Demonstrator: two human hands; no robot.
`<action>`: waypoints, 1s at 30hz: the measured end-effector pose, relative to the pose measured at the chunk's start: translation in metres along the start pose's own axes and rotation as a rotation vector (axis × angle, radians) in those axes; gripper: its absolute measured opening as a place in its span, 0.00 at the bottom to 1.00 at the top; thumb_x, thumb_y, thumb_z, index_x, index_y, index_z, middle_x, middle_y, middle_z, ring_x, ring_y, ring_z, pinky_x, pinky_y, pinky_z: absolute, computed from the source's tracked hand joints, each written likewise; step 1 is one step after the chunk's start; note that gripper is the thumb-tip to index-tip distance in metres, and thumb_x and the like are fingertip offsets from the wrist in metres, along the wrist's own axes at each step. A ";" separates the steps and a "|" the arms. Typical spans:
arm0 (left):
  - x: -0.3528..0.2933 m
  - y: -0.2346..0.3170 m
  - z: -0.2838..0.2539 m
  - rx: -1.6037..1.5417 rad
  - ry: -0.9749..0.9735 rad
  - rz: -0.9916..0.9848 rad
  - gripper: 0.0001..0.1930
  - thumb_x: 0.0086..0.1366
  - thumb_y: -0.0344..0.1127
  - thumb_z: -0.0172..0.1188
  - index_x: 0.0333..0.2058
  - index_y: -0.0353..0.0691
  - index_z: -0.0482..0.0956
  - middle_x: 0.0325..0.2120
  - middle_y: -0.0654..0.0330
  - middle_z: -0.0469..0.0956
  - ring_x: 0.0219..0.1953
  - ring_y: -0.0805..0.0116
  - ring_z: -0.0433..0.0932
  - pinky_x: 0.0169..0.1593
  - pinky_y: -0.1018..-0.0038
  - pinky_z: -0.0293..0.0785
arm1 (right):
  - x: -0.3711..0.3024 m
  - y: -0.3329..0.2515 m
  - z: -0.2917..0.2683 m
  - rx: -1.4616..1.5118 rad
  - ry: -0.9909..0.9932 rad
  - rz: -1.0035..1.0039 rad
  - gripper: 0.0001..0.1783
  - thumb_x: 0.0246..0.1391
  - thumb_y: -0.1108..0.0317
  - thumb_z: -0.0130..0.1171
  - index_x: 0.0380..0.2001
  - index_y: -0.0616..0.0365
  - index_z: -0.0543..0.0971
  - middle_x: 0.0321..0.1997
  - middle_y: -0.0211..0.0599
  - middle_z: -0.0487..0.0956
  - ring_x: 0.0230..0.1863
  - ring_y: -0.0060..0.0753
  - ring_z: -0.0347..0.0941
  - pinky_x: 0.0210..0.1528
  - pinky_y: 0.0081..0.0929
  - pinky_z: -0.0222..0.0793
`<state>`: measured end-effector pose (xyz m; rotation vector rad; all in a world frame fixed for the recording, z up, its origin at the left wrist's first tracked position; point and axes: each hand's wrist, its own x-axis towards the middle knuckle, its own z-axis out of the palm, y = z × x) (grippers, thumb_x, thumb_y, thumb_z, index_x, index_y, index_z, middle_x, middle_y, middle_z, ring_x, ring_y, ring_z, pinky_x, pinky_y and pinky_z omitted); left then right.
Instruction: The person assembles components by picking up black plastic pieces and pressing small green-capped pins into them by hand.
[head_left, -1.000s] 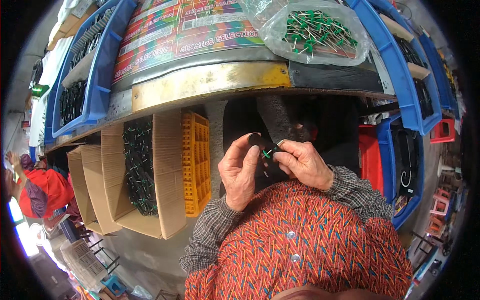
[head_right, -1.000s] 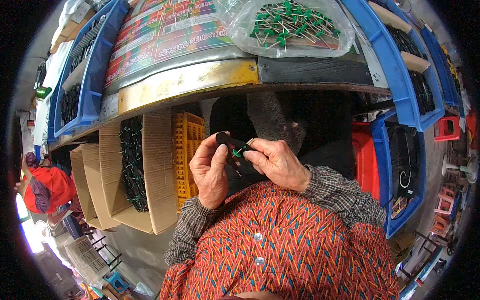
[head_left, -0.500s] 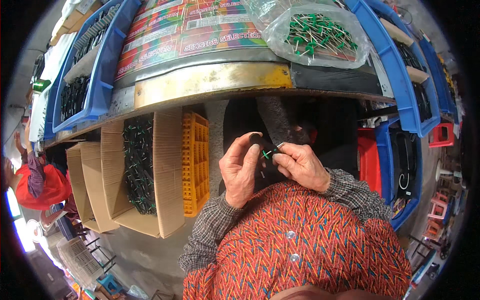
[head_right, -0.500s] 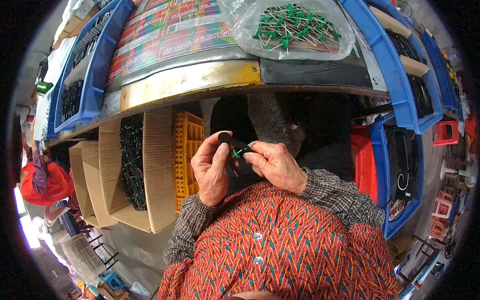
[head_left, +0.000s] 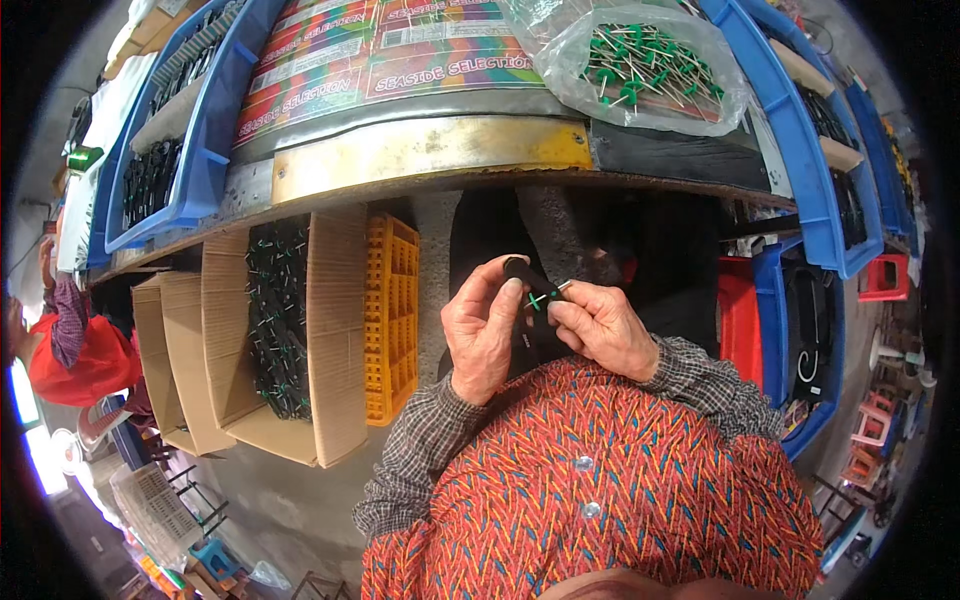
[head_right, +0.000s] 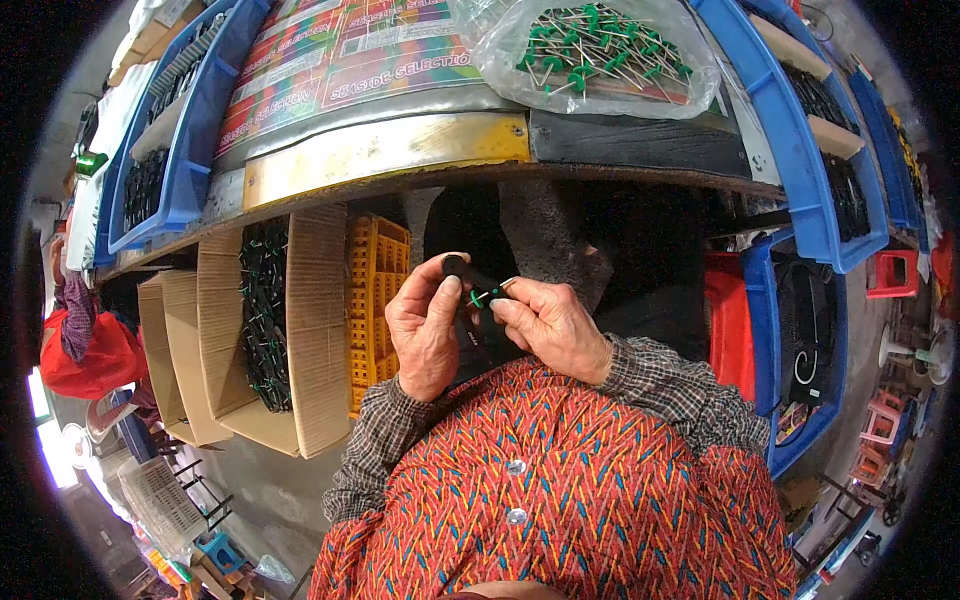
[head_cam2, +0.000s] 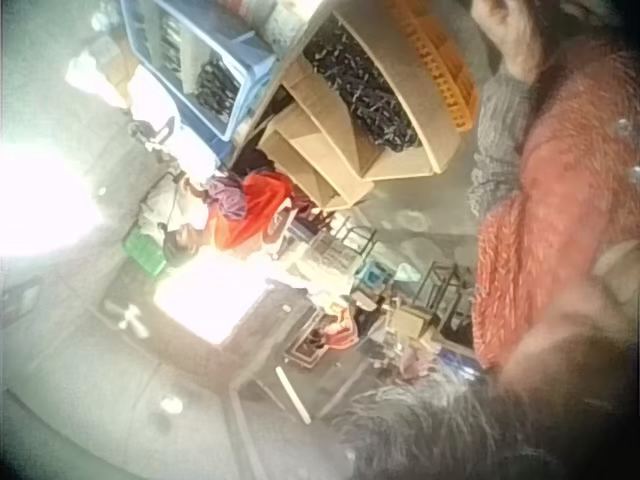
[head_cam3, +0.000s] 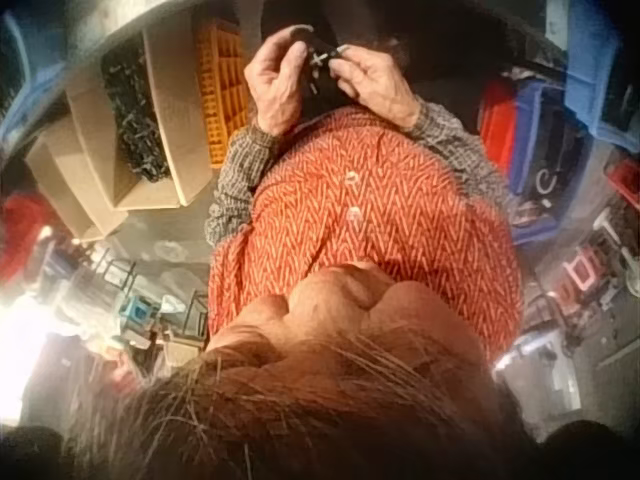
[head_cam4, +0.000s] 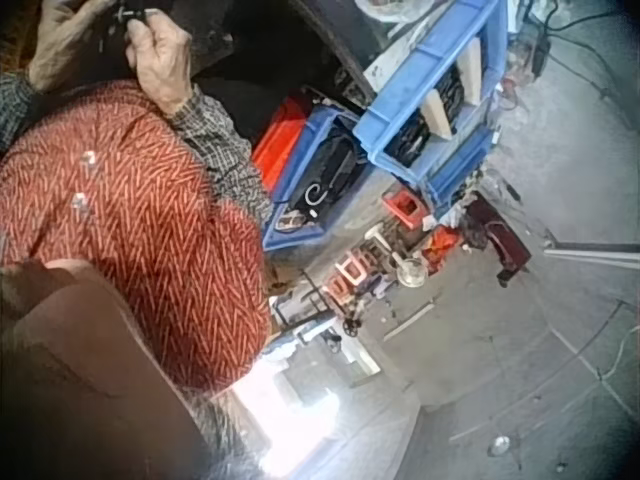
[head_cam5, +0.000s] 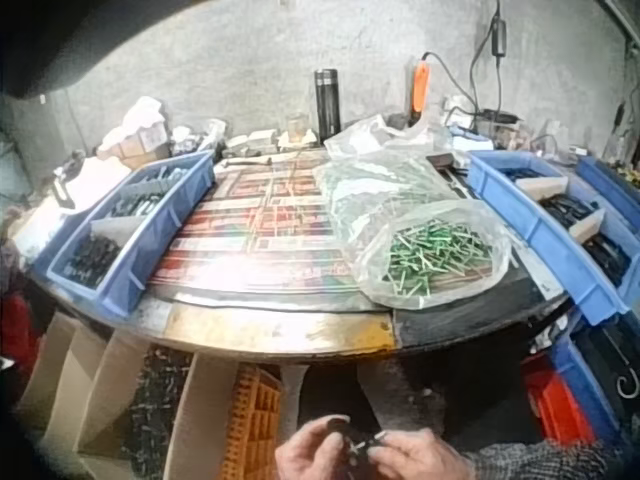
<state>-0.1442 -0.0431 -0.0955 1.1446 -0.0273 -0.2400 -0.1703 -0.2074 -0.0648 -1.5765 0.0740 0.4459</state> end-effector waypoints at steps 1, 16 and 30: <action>0.000 0.000 0.000 0.007 -0.006 -0.005 0.12 0.67 0.30 0.54 0.48 0.33 0.74 0.34 0.64 0.76 0.31 0.81 0.72 0.31 0.83 0.73 | 0.000 0.000 0.000 0.004 0.000 -0.004 0.10 0.62 0.69 0.50 0.28 0.62 0.73 0.17 0.21 0.66 0.18 0.10 0.60 0.19 0.16 0.56; 0.002 -0.006 -0.007 -0.017 0.000 -0.007 0.12 0.67 0.31 0.55 0.47 0.33 0.75 0.32 0.64 0.76 0.30 0.80 0.73 0.31 0.83 0.73 | 0.002 0.007 0.003 0.020 -0.003 0.026 0.11 0.63 0.68 0.49 0.28 0.62 0.72 0.17 0.22 0.66 0.18 0.11 0.61 0.19 0.17 0.57; 0.003 0.007 -0.010 0.171 -0.024 -0.072 0.10 0.67 0.33 0.56 0.42 0.35 0.78 0.29 0.69 0.77 0.29 0.84 0.71 0.30 0.87 0.66 | -0.003 0.004 0.005 -0.018 -0.001 0.064 0.11 0.63 0.68 0.49 0.28 0.62 0.73 0.15 0.24 0.69 0.15 0.11 0.62 0.16 0.16 0.58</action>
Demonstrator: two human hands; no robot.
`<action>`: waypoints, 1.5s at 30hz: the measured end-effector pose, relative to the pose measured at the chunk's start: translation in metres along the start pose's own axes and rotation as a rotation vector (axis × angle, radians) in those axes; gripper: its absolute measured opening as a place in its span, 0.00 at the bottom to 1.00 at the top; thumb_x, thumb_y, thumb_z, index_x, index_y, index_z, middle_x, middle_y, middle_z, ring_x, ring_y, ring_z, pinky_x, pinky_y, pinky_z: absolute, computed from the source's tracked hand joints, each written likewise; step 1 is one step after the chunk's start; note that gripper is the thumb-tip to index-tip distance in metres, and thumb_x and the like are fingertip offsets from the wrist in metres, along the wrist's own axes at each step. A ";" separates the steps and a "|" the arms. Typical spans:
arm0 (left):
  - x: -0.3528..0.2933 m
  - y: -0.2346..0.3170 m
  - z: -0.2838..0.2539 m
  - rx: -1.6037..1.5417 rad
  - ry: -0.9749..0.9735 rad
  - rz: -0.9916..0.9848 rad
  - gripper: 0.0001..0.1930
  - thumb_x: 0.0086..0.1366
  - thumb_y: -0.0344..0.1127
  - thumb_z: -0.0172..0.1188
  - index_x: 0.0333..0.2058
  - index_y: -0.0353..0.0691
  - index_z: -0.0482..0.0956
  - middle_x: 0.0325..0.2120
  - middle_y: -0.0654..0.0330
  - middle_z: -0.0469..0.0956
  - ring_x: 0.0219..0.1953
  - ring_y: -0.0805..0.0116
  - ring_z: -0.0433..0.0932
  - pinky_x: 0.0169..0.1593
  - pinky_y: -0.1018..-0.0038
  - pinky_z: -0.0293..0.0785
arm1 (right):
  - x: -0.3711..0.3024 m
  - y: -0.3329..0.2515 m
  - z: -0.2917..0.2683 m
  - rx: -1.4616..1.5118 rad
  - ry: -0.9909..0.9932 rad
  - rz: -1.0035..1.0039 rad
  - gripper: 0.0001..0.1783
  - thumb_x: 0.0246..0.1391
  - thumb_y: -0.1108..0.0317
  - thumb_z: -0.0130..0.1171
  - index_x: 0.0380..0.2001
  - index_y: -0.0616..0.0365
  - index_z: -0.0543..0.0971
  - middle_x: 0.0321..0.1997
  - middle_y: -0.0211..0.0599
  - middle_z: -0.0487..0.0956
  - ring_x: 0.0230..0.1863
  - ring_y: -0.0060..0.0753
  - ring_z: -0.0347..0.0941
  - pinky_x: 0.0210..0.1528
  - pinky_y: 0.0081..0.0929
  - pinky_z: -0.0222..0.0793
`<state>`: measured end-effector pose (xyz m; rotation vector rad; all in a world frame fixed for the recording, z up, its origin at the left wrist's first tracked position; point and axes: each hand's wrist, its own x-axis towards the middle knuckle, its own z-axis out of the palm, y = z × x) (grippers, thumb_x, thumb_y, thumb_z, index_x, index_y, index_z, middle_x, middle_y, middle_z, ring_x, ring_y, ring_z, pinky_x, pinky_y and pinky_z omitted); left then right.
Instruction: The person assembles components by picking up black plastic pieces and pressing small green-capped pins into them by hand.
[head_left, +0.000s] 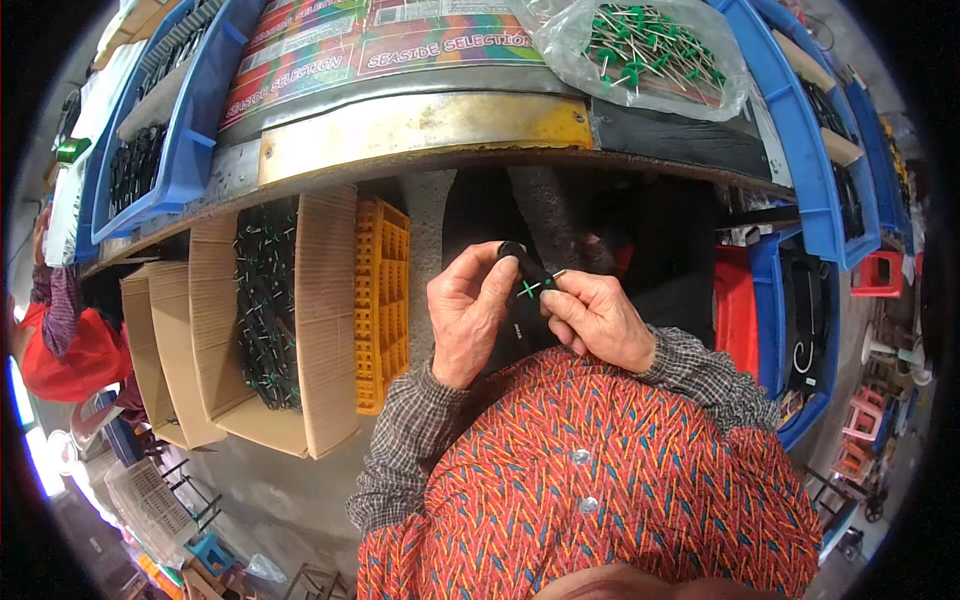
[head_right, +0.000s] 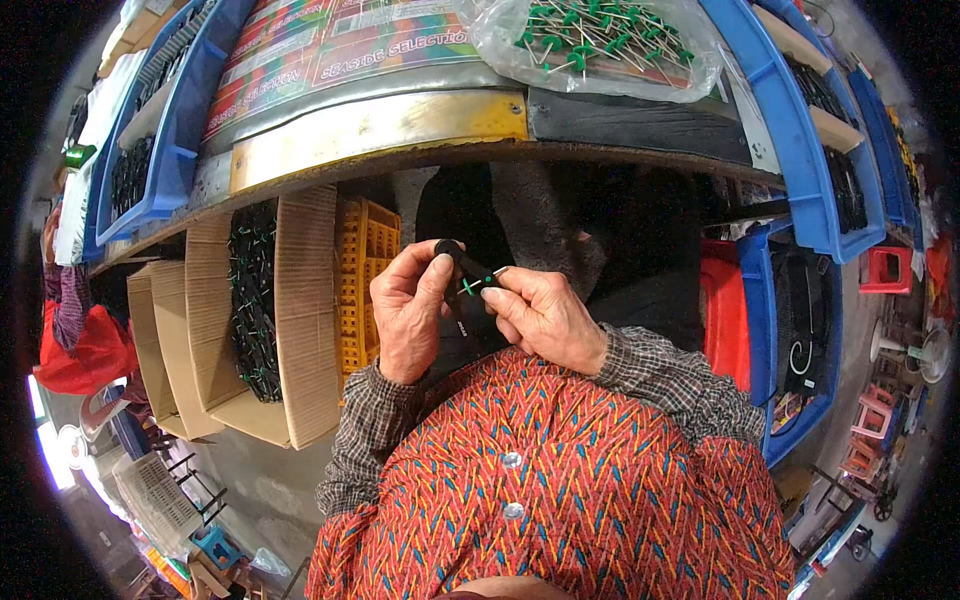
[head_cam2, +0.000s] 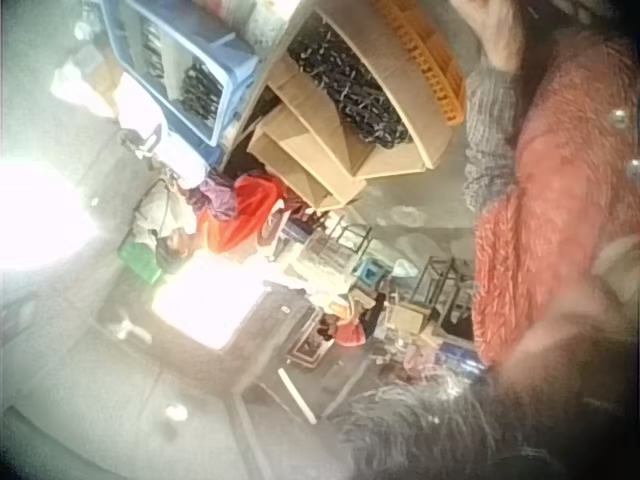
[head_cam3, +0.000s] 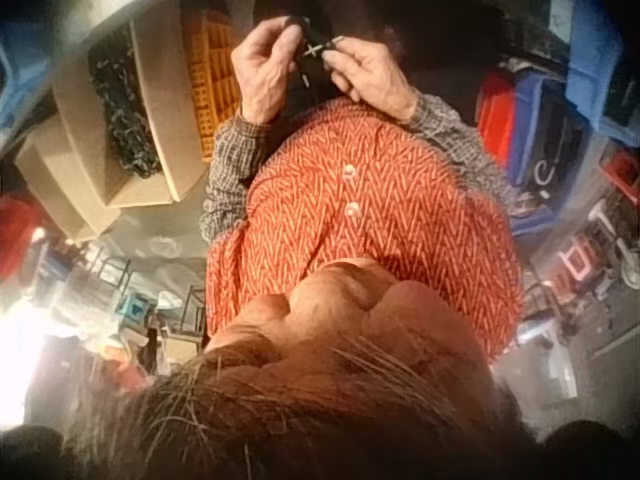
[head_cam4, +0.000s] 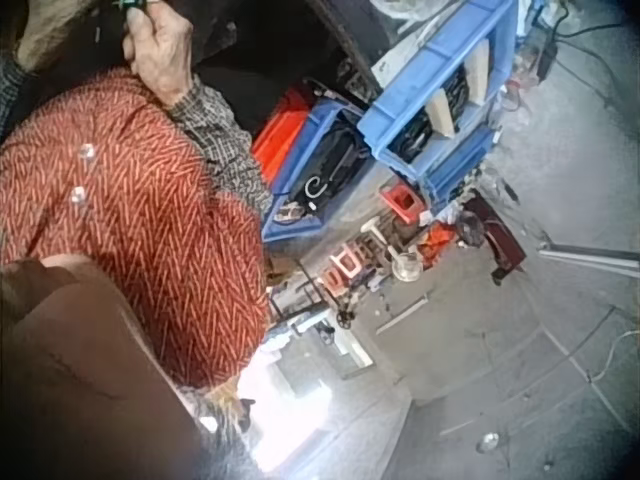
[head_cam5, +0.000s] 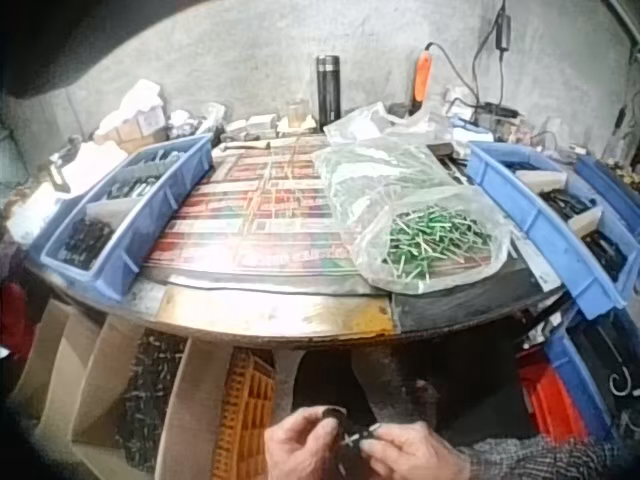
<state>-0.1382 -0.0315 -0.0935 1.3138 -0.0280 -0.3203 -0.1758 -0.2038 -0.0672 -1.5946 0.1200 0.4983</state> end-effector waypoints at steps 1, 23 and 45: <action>0.000 0.001 -0.001 -0.013 -0.013 -0.065 0.09 0.67 0.34 0.57 0.41 0.35 0.78 0.28 0.69 0.77 0.27 0.85 0.70 0.28 0.87 0.65 | 0.000 0.001 0.000 0.017 -0.005 0.029 0.11 0.63 0.68 0.50 0.28 0.62 0.73 0.15 0.25 0.70 0.13 0.11 0.63 0.15 0.16 0.58; 0.010 -0.011 -0.002 -0.008 -0.012 0.006 0.09 0.65 0.34 0.57 0.39 0.35 0.79 0.25 0.71 0.74 0.24 0.86 0.67 0.25 0.85 0.64 | 0.025 -0.009 0.002 -0.193 0.061 -0.074 0.07 0.49 0.71 0.61 0.25 0.65 0.76 0.20 0.26 0.72 0.22 0.13 0.65 0.22 0.19 0.61; 0.000 -0.011 0.003 -0.118 -0.099 0.126 0.10 0.67 0.37 0.55 0.38 0.35 0.76 0.22 0.72 0.71 0.20 0.87 0.64 0.21 0.86 0.60 | 0.009 -0.013 0.013 -0.162 0.081 -0.363 0.12 0.52 0.71 0.58 0.18 0.64 0.70 0.19 0.22 0.69 0.23 0.13 0.62 0.23 0.18 0.58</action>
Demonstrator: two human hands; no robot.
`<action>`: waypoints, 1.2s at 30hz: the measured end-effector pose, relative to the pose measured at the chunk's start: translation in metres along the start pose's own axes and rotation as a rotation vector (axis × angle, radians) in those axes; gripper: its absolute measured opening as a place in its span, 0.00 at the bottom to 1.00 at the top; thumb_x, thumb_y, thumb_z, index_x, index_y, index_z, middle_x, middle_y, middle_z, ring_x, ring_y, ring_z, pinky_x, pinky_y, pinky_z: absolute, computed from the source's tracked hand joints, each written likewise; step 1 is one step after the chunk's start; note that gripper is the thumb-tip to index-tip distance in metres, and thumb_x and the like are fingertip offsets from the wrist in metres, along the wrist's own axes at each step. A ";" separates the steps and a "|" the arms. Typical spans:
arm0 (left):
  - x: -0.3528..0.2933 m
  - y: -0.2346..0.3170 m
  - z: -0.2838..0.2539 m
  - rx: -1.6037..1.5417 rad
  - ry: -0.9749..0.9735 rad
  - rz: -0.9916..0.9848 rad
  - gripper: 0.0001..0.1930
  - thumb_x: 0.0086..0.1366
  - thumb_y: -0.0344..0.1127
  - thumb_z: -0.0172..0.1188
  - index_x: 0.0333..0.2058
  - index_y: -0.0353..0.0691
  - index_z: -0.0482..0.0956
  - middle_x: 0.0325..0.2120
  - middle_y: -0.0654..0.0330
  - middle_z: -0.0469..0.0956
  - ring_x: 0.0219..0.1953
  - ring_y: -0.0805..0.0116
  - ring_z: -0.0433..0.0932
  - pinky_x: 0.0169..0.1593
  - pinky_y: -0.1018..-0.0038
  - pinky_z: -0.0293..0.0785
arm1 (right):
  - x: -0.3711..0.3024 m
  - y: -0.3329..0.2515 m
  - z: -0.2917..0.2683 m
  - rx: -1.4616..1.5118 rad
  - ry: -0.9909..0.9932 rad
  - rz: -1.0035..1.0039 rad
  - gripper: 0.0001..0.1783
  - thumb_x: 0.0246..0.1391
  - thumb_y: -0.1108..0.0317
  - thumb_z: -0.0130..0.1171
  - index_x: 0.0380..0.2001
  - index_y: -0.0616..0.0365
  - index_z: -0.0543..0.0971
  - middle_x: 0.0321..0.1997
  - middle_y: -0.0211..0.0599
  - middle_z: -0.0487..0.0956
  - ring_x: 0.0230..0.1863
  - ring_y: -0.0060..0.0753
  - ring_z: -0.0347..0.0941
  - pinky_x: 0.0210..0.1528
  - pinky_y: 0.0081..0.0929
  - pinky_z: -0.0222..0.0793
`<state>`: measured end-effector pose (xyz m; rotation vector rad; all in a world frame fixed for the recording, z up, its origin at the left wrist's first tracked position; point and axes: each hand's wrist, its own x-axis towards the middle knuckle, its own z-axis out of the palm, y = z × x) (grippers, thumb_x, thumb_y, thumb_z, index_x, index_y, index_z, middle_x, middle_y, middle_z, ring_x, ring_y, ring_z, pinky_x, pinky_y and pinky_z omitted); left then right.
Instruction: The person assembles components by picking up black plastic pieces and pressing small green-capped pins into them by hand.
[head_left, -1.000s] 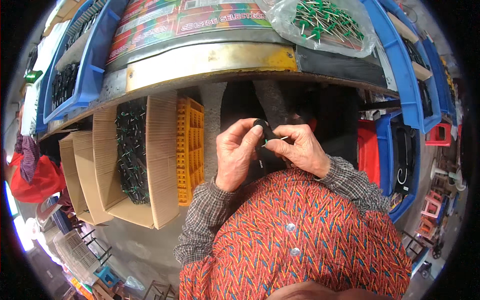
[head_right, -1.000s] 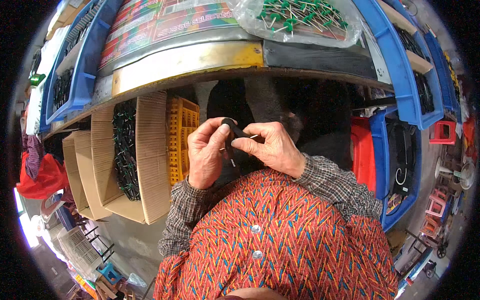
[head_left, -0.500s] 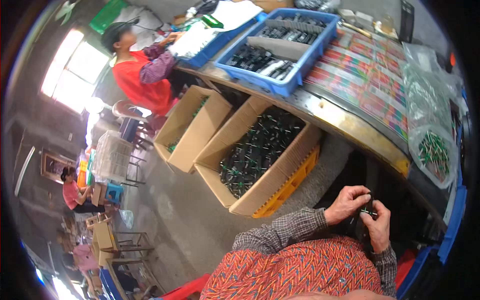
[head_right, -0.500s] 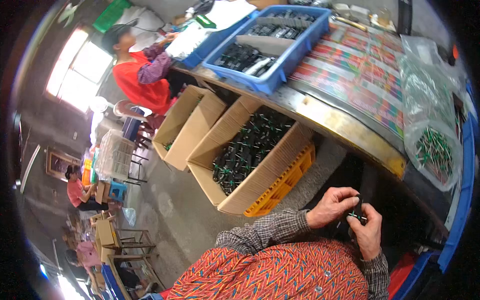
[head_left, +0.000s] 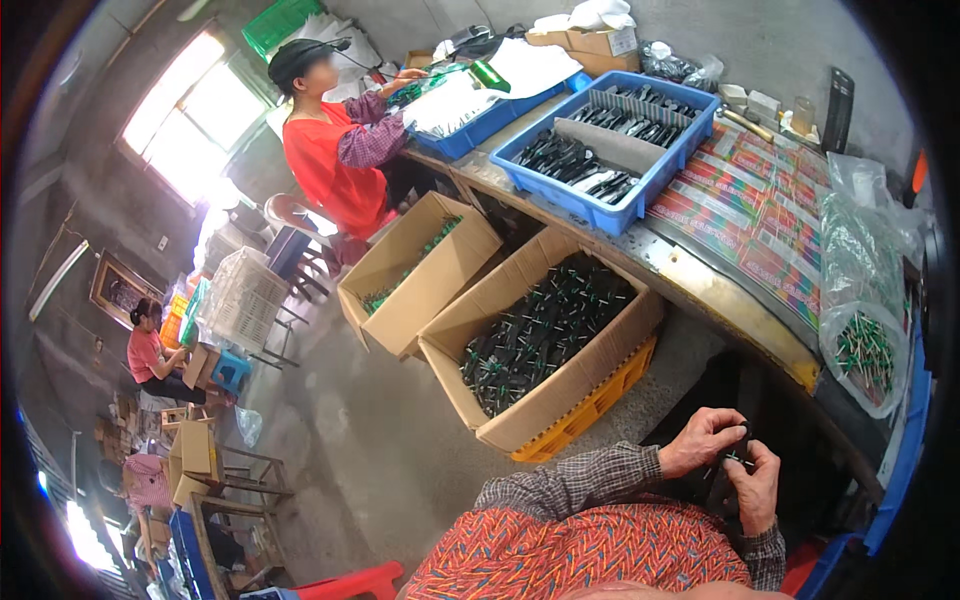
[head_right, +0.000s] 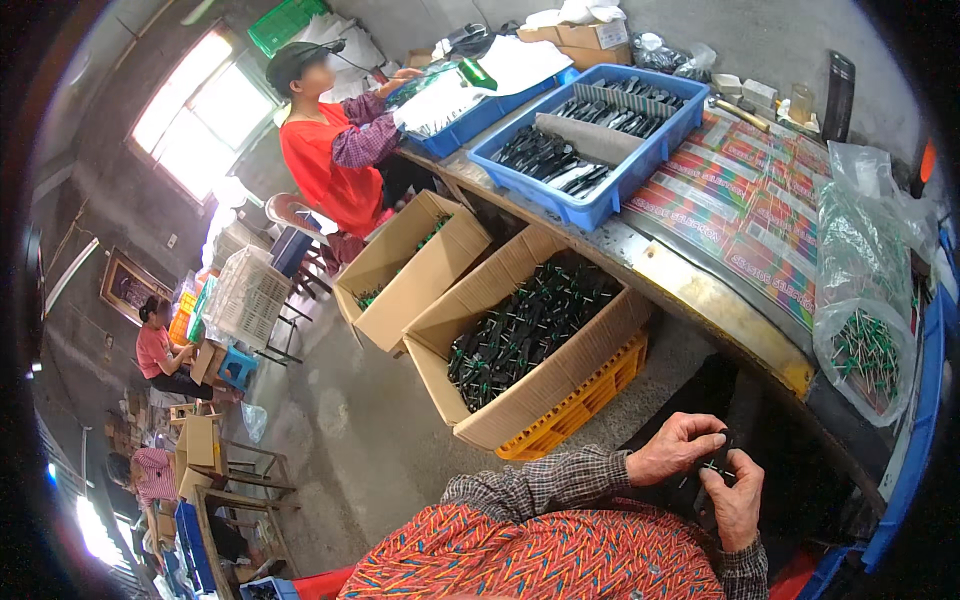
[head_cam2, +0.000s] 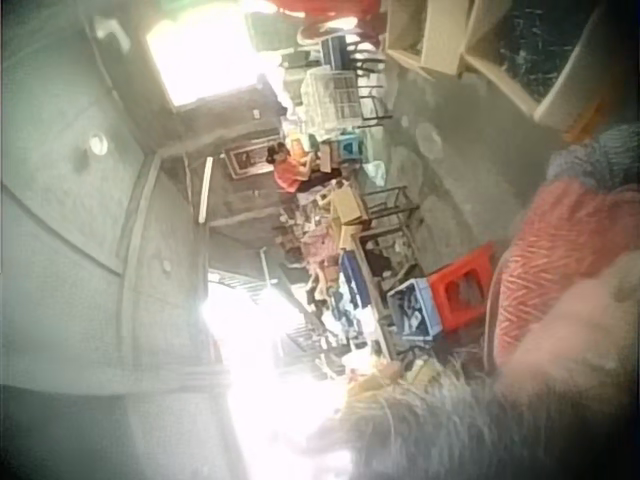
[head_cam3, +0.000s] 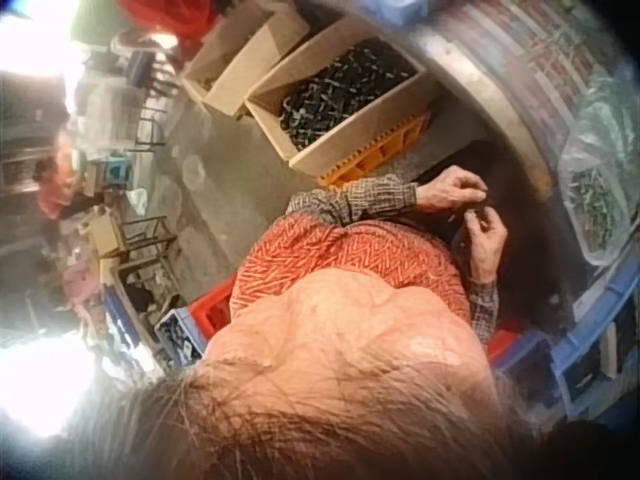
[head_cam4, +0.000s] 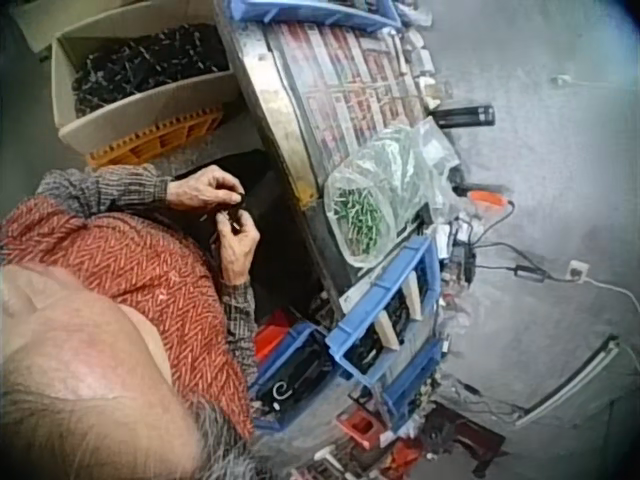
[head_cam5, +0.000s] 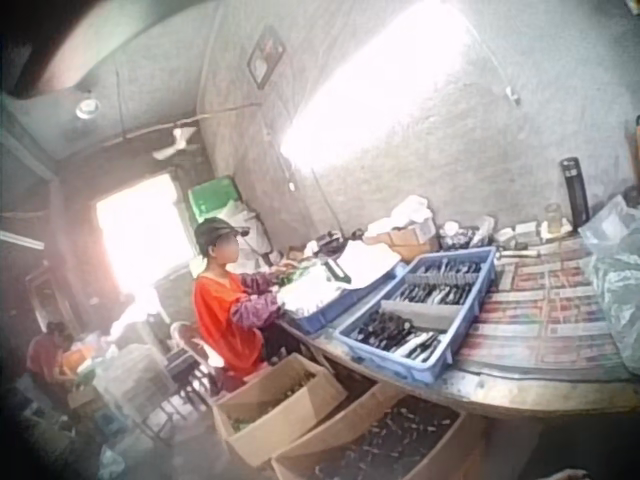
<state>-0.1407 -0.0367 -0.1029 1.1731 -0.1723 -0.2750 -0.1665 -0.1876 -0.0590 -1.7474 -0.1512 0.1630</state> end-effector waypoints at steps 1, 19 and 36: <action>0.000 0.002 0.001 -0.004 0.001 0.026 0.10 0.67 0.37 0.55 0.38 0.35 0.76 0.22 0.72 0.71 0.20 0.87 0.64 0.21 0.86 0.60 | -0.001 0.001 -0.001 -0.025 -0.008 -0.004 0.13 0.52 0.70 0.58 0.18 0.64 0.70 0.19 0.23 0.69 0.23 0.13 0.62 0.23 0.18 0.59; -0.006 0.007 0.000 0.041 0.012 0.000 0.10 0.66 0.36 0.56 0.38 0.33 0.77 0.24 0.70 0.72 0.25 0.85 0.67 0.26 0.84 0.64 | -0.001 0.005 -0.006 -0.098 -0.058 0.002 0.16 0.52 0.67 0.60 0.17 0.63 0.68 0.19 0.25 0.64 0.25 0.13 0.59 0.23 0.20 0.55; -0.006 0.009 0.002 0.095 0.017 0.049 0.11 0.66 0.36 0.56 0.39 0.33 0.77 0.23 0.70 0.72 0.22 0.85 0.66 0.23 0.84 0.62 | -0.002 0.001 -0.009 -0.170 -0.077 0.082 0.19 0.52 0.64 0.61 0.16 0.64 0.68 0.15 0.25 0.64 0.22 0.14 0.59 0.21 0.22 0.54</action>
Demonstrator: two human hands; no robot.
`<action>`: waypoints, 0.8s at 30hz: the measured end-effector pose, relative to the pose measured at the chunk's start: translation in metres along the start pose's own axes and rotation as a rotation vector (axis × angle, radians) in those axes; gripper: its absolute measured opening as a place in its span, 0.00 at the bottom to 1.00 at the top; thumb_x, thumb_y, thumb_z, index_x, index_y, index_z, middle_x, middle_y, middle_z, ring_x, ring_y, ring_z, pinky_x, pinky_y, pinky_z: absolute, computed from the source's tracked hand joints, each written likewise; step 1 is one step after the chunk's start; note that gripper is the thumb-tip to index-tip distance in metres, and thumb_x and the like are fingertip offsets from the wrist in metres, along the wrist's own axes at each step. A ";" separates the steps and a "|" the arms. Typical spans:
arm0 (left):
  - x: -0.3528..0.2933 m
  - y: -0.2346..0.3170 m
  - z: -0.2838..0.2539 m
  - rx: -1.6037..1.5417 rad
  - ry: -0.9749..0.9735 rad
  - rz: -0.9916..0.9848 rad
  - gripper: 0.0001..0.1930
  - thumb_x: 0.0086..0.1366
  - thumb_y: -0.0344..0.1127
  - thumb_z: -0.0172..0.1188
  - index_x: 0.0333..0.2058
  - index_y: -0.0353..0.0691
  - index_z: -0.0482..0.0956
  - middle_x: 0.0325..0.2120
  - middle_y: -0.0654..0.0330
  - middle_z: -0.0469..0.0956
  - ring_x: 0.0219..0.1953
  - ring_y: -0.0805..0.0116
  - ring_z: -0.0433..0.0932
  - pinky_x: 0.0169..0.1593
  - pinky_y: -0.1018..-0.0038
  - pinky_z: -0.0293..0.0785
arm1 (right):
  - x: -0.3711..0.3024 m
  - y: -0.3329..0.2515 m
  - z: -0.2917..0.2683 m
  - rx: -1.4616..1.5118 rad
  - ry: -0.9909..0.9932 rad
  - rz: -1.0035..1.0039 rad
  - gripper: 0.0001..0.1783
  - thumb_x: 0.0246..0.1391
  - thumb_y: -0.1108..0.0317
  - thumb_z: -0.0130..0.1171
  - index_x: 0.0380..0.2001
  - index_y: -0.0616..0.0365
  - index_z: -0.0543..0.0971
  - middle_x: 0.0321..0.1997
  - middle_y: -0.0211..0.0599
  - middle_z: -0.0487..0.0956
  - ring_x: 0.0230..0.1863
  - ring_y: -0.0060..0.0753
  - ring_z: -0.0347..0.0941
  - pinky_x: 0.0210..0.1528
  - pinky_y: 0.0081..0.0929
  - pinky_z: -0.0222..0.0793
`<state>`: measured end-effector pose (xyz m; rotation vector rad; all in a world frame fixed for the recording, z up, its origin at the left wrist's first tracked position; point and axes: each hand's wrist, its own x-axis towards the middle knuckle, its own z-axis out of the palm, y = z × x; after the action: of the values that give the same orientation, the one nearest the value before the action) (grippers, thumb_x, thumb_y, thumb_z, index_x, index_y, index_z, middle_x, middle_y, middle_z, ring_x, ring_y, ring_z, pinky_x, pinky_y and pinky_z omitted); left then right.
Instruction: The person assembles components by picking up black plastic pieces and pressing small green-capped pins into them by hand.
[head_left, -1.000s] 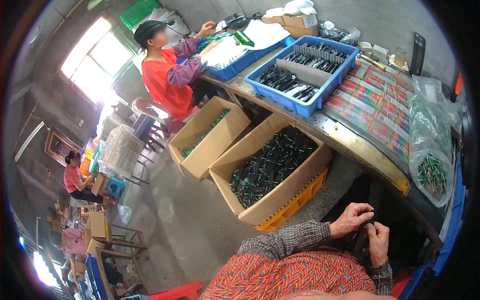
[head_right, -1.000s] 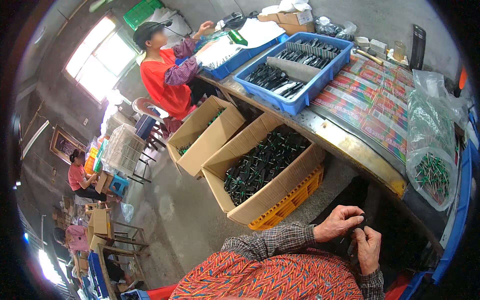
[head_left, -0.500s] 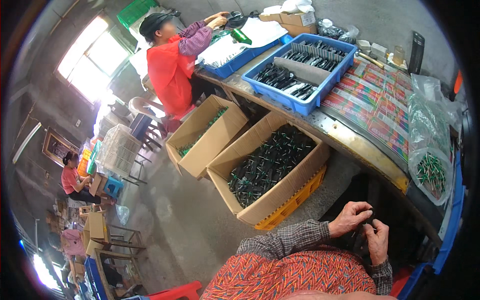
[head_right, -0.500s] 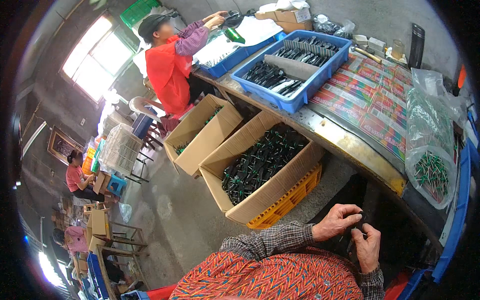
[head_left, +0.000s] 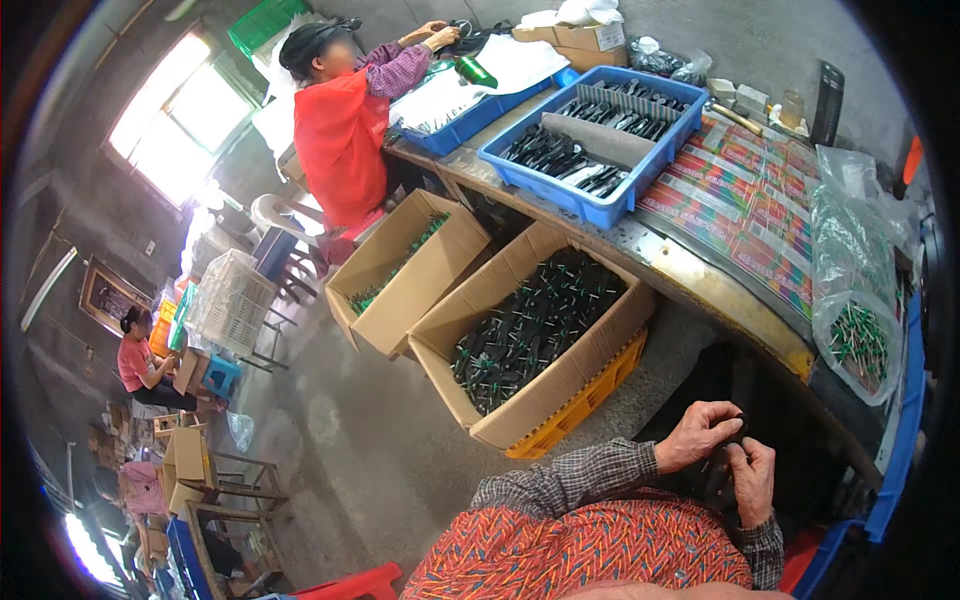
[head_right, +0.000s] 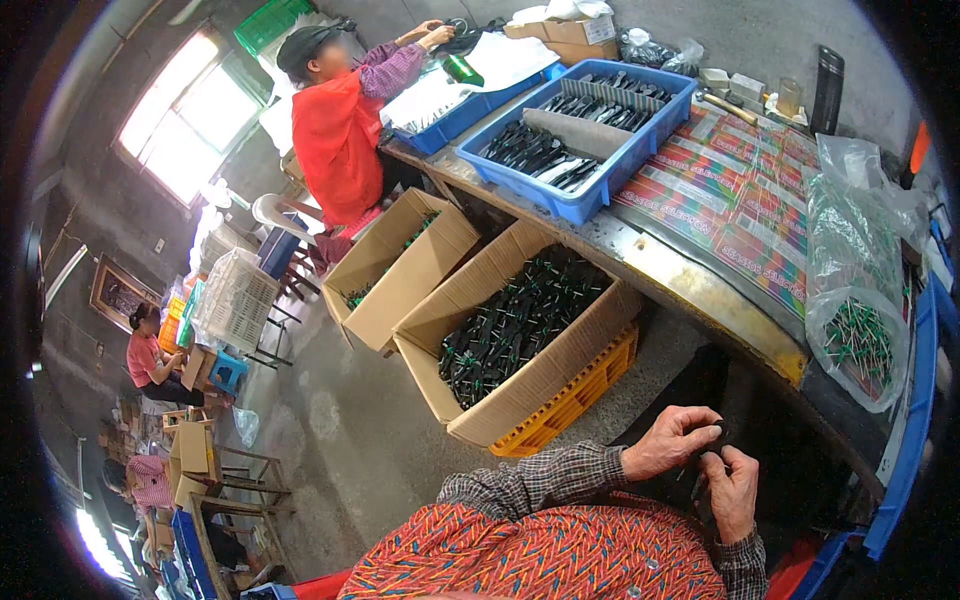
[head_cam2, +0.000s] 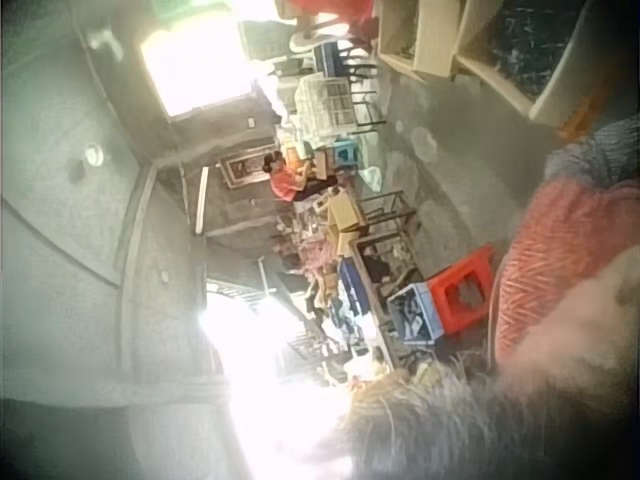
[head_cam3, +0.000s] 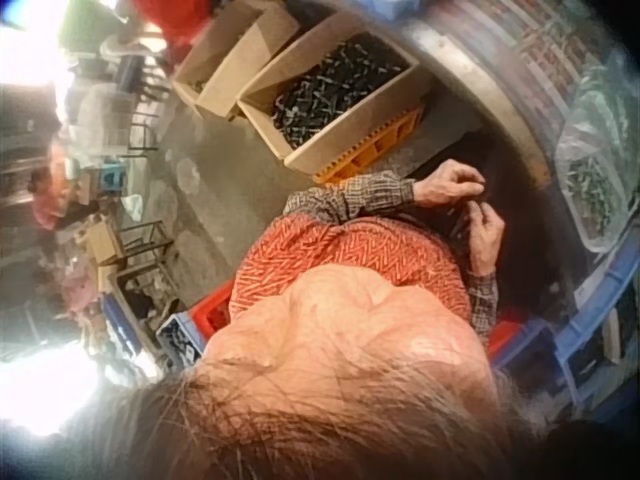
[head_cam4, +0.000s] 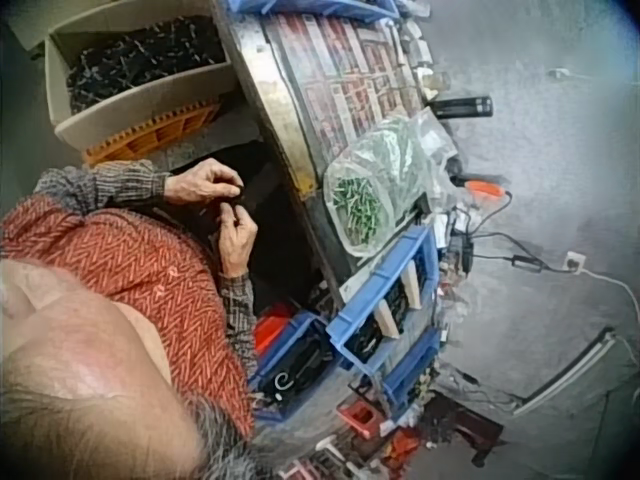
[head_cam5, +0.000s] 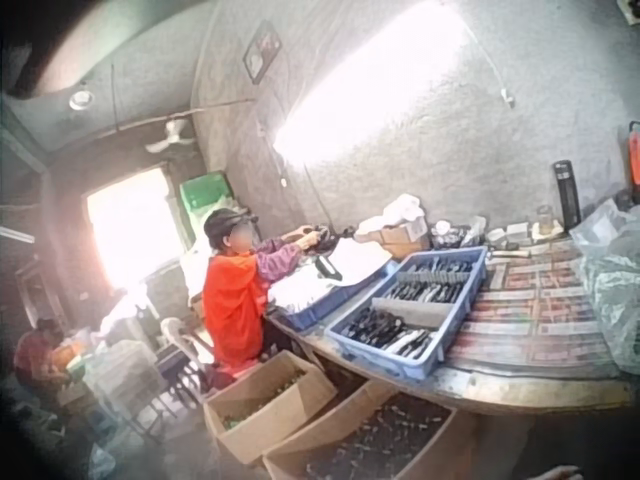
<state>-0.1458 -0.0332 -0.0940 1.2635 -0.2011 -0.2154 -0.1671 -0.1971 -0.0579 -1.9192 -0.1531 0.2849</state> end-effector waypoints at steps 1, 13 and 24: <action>0.000 0.000 0.000 0.016 0.001 0.012 0.11 0.66 0.36 0.56 0.39 0.33 0.77 0.23 0.70 0.72 0.22 0.85 0.66 0.22 0.84 0.62 | -0.001 -0.001 0.000 0.022 0.004 0.015 0.19 0.52 0.64 0.61 0.16 0.64 0.68 0.16 0.25 0.65 0.22 0.14 0.60 0.21 0.22 0.54; -0.001 0.000 0.002 -0.007 0.012 0.005 0.11 0.66 0.36 0.55 0.38 0.33 0.77 0.22 0.70 0.72 0.21 0.86 0.65 0.22 0.85 0.62 | -0.001 -0.003 0.005 0.038 0.047 -0.065 0.14 0.51 0.68 0.58 0.18 0.63 0.69 0.18 0.27 0.68 0.24 0.13 0.62 0.23 0.20 0.59; 0.000 -0.009 0.002 -0.002 0.005 0.053 0.10 0.67 0.36 0.55 0.38 0.33 0.76 0.22 0.71 0.71 0.22 0.86 0.65 0.22 0.85 0.62 | -0.002 -0.003 0.006 0.004 0.029 -0.057 0.16 0.49 0.67 0.60 0.16 0.63 0.67 0.16 0.28 0.65 0.22 0.14 0.60 0.22 0.21 0.54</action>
<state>-0.1463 -0.0373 -0.1019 1.2548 -0.2294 -0.1664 -0.1706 -0.1907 -0.0567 -1.9109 -0.1874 0.2184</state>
